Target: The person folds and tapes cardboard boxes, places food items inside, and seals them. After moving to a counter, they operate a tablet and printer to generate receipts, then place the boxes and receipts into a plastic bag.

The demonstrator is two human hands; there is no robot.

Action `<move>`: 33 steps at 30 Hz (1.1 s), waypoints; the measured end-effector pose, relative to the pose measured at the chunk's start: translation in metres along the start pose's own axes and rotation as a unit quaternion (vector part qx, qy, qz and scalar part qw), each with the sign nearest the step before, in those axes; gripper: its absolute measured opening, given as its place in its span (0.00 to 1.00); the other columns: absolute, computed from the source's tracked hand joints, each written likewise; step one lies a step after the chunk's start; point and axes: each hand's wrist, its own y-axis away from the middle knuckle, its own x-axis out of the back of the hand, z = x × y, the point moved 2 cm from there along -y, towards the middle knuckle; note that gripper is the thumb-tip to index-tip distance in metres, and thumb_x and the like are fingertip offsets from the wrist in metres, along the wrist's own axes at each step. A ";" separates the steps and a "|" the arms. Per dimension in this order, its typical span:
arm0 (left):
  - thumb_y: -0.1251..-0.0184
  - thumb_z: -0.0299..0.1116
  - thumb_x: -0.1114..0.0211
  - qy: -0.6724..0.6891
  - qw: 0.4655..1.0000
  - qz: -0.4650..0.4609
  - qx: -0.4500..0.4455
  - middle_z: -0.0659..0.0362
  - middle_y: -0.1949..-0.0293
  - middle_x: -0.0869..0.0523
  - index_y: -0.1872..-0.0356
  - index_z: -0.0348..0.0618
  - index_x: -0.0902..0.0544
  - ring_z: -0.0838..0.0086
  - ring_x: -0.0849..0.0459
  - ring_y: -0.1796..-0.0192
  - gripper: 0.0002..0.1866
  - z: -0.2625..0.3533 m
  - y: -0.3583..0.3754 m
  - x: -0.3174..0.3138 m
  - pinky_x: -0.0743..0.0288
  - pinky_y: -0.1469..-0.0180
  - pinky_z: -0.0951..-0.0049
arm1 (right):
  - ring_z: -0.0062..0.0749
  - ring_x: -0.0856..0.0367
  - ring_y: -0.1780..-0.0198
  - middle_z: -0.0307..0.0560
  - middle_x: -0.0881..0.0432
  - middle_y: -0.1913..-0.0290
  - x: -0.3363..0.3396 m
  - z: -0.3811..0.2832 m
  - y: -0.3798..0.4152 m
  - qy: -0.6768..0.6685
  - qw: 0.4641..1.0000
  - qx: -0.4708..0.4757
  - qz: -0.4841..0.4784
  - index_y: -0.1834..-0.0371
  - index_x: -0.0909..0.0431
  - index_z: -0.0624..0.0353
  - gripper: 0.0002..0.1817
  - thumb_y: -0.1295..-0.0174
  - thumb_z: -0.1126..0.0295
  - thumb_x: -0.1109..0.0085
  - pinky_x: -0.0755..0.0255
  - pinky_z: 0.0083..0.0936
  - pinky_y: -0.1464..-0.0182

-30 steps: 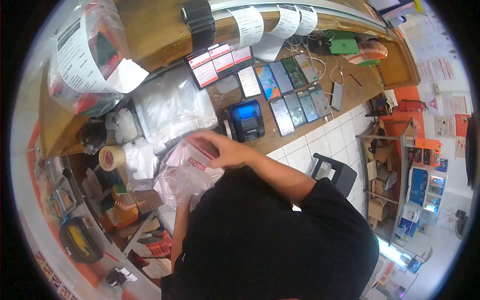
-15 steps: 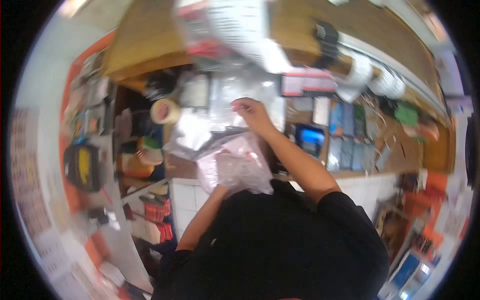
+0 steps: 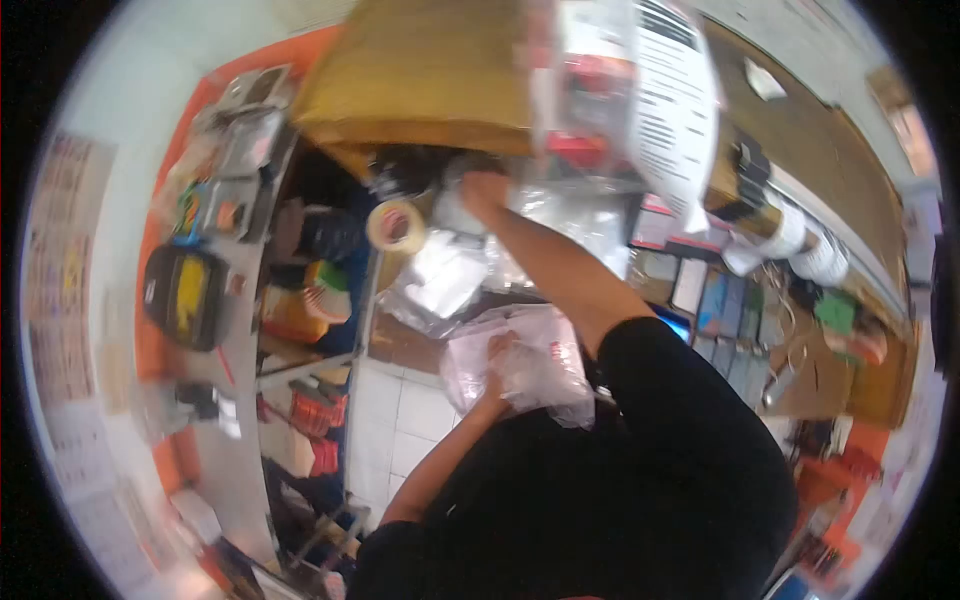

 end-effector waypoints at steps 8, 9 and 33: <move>0.42 0.43 0.32 -0.002 0.995 -0.093 0.032 0.56 0.64 0.17 0.65 0.47 0.16 0.57 0.20 0.53 0.11 -0.024 0.008 -0.003 0.31 0.47 0.56 | 0.53 0.31 0.31 0.64 0.28 0.33 -0.018 -0.012 -0.014 -0.401 0.876 -0.234 0.132 0.35 0.31 0.66 0.25 0.34 0.66 0.49 0.37 0.40 0.29; 0.41 0.43 0.32 -0.005 0.995 -0.094 0.033 0.56 0.64 0.16 0.65 0.47 0.16 0.57 0.20 0.53 0.11 -0.026 0.008 -0.001 0.31 0.47 0.56 | 0.55 0.26 0.35 0.64 0.25 0.35 -0.042 -0.010 -0.023 -0.447 0.833 -0.278 0.173 0.37 0.30 0.66 0.24 0.36 0.68 0.47 0.32 0.41 0.32; 0.39 0.40 0.33 -0.037 0.992 -0.118 0.033 0.53 0.61 0.14 0.59 0.44 0.15 0.55 0.17 0.53 0.12 -0.030 0.015 -0.007 0.29 0.44 0.56 | 0.34 0.12 0.60 0.53 0.14 0.58 0.161 0.096 0.150 -0.742 0.641 -0.143 0.137 0.42 0.24 0.70 0.17 0.32 0.75 0.42 0.16 0.30 0.55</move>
